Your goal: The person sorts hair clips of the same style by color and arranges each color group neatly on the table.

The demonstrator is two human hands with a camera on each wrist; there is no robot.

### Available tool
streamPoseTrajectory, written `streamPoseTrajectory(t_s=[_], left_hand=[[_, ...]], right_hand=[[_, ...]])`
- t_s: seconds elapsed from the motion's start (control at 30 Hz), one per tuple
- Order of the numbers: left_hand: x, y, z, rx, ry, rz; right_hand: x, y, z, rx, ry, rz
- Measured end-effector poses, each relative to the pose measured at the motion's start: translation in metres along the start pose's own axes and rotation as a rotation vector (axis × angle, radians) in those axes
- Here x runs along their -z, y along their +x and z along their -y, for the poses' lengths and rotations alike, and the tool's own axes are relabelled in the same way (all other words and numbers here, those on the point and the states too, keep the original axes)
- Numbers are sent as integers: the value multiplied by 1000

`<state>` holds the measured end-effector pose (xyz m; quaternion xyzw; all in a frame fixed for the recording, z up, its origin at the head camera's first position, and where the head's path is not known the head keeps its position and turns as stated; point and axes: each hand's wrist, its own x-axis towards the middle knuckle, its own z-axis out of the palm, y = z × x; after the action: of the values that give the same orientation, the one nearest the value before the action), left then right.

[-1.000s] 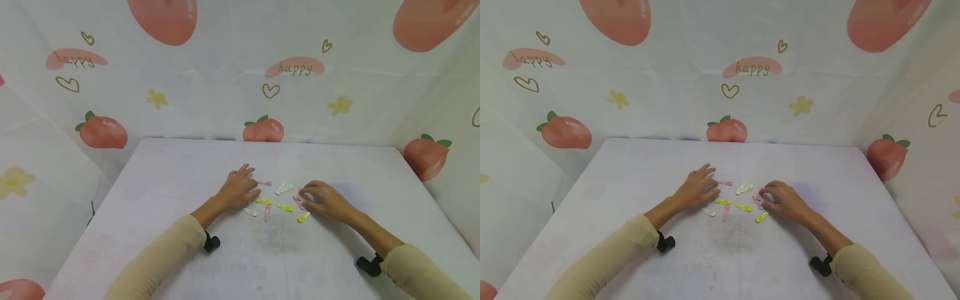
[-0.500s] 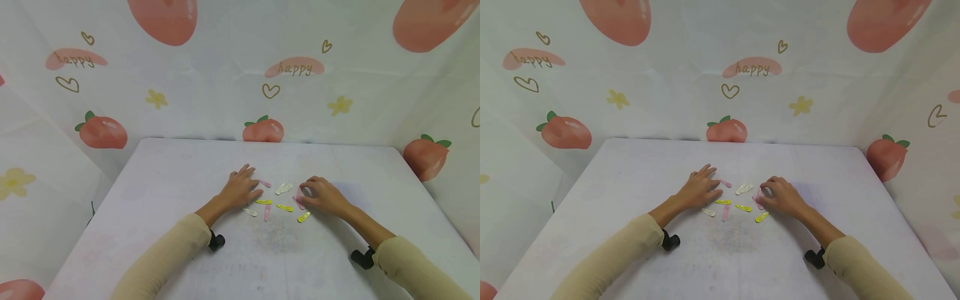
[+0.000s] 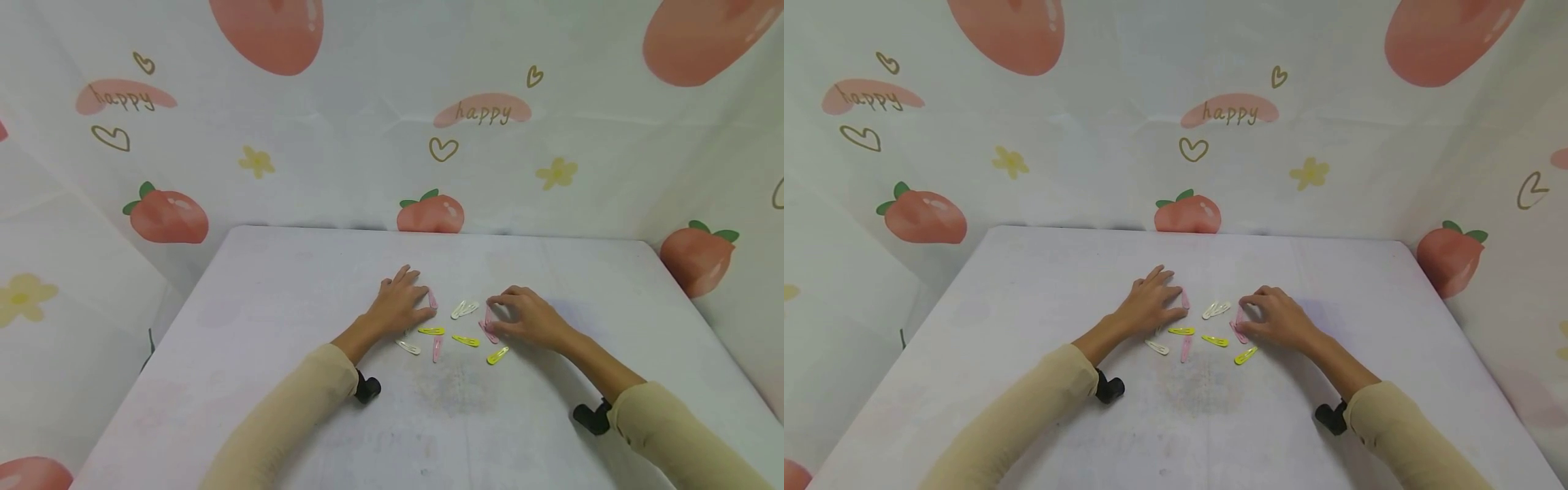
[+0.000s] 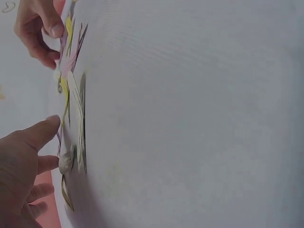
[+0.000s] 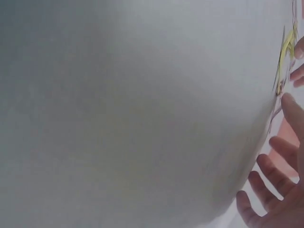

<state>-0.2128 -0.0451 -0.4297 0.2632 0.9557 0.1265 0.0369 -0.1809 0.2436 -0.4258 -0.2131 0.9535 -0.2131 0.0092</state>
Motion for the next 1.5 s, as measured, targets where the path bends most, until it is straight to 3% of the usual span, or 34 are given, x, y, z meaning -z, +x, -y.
streamPoseTrajectory(t_s=[0.43,0.7,0.9,1.23,1.5], left_hand=[[3,12,2,38,-37,31],[12,7,13,13,-114,-7],[25,-12,44,0,-178,-10],[47,-63,106,28,-244,21],[52,-89,131,95,-249,13]], right_hand=[[2,4,-4,26,23,12],[0,7,-6,5,34,21],[0,6,-6,17,33,12],[1,6,-6,28,25,6],[0,8,-5,33,43,4]])
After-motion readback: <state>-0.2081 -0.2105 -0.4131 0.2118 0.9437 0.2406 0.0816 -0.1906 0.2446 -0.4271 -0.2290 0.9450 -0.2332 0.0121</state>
